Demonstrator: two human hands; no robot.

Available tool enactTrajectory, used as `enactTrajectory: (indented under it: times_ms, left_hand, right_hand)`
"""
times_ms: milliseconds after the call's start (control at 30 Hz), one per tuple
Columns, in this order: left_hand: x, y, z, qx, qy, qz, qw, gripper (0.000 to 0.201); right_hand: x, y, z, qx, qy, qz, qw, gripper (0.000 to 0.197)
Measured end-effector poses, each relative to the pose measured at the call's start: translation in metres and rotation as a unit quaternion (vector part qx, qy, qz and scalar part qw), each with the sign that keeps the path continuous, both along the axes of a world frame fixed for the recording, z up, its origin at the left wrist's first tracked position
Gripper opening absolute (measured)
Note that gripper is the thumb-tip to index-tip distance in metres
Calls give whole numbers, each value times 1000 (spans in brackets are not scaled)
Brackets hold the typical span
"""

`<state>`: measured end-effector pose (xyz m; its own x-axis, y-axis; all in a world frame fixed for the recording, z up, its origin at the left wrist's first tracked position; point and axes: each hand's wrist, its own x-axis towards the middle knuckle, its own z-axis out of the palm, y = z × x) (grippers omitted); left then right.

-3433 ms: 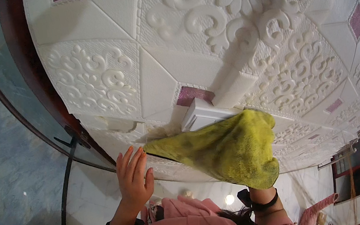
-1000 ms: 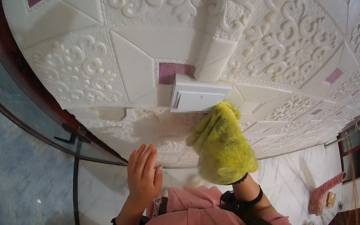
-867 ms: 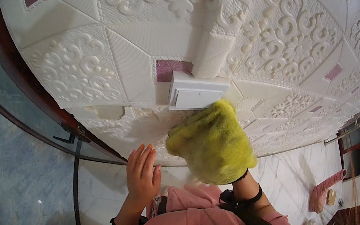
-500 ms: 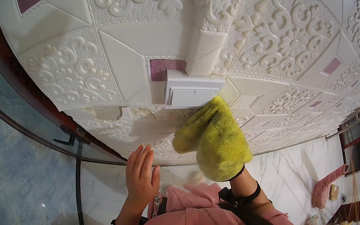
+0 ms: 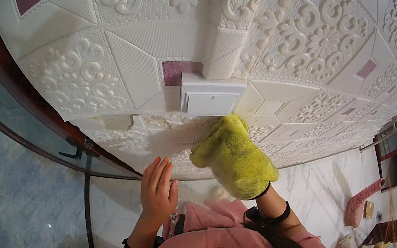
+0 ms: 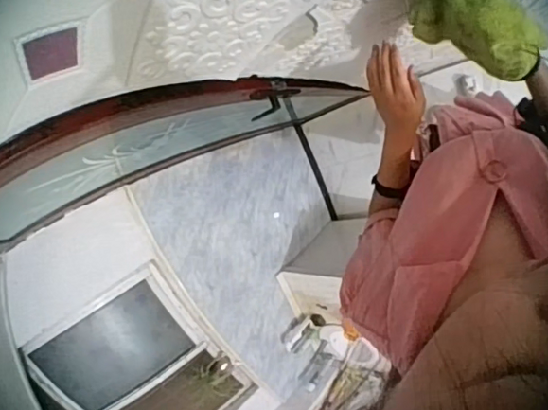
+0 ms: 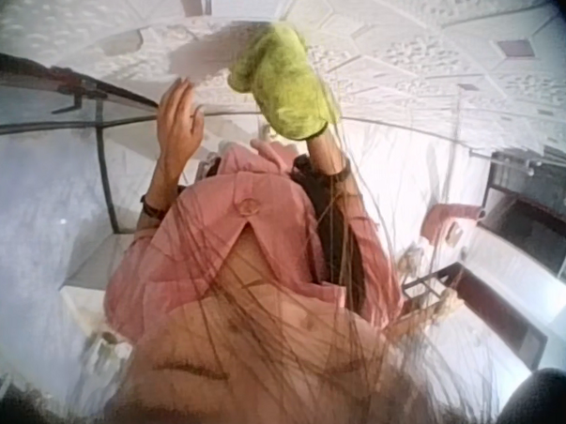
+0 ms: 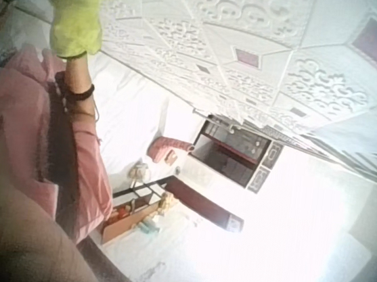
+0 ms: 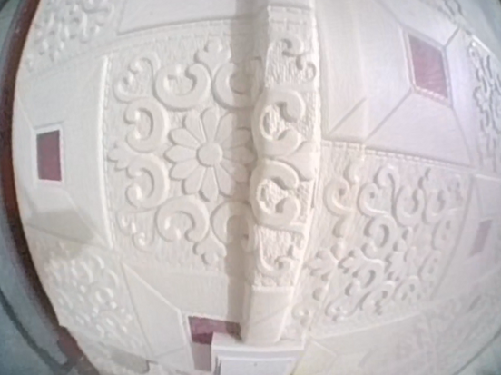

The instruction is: The person rinses a dark cloth in a bathroom sink, wrings it out, and then wipes down a light switch and the surrounding wall tiles.

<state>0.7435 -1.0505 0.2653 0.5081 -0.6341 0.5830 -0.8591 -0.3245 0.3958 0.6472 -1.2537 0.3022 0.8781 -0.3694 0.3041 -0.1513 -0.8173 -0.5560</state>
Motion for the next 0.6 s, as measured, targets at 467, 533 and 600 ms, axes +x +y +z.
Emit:
enactTrajectory:
  times_ms: [467, 533, 600]
  left_hand:
    - [8, 16, -13, -12, -8, 20, 1000, 39]
    - [8, 16, -12, -6, -6, 23, 1000, 39]
    - [8, 14, -8, -2, -6, 20, 1000, 39]
  right_hand:
    - [49, 17, 101, -211, 312, 86, 922, 53]
    - [65, 32, 115, -212, 401, 97, 886, 53]
    - [63, 32, 90, -237, 279, 115, 923, 52]
